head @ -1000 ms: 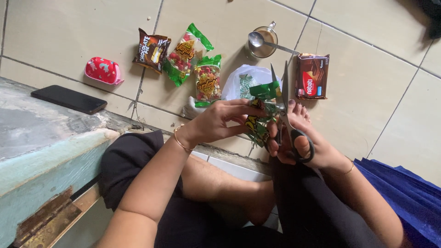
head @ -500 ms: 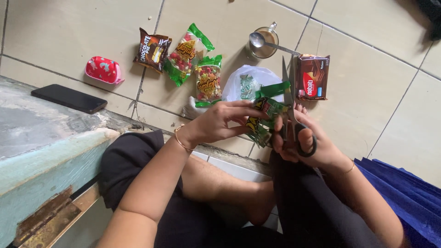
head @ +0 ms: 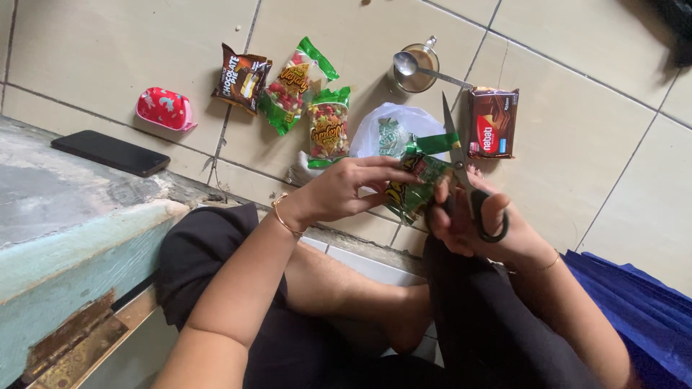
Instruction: Sealing individual snack portions into small plastic bags using scissors and a lighter.
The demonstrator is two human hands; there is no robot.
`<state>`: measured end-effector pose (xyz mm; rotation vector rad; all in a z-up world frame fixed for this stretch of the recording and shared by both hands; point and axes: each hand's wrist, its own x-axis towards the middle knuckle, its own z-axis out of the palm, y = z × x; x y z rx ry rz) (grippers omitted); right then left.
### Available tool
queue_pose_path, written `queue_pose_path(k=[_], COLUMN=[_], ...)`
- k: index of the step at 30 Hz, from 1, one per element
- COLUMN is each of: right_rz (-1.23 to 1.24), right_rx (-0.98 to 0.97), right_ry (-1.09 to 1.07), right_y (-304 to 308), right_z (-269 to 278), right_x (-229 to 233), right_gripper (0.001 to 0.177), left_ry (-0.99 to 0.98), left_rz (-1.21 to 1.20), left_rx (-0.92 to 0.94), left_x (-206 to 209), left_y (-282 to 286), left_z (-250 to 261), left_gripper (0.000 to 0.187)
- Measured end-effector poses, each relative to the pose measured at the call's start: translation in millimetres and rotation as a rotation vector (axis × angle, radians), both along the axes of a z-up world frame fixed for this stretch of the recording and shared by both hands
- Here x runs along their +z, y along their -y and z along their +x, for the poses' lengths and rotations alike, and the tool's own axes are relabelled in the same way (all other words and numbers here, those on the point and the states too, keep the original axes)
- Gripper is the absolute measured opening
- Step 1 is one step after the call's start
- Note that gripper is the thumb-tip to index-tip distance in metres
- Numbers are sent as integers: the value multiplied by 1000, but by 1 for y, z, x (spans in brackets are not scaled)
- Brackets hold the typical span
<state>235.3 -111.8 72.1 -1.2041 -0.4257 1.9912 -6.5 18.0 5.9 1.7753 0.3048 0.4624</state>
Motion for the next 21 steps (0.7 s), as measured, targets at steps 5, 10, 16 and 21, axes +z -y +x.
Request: queue_pose_path(k=[5,10,16,21], right_rz=[188,99,422,480], right_rx=[169,-7,136,244], right_ry=[35,-107,149,1480], right_y=[-8,27,2,9], right_z=[-5,20,13,53], right_x=[9,-45,-5,-56], right_gripper=[94,88,82,48], left_ry=[20,2,-18,-403], left_rz=[98,107,166,270], left_rx=[-4,-4,33,344], left_x=[-12,-12,-9,-9], left_y=[6,7,-7,-30], left_z=[-1,-1,-11,-41], left_gripper=[47,48,54,50])
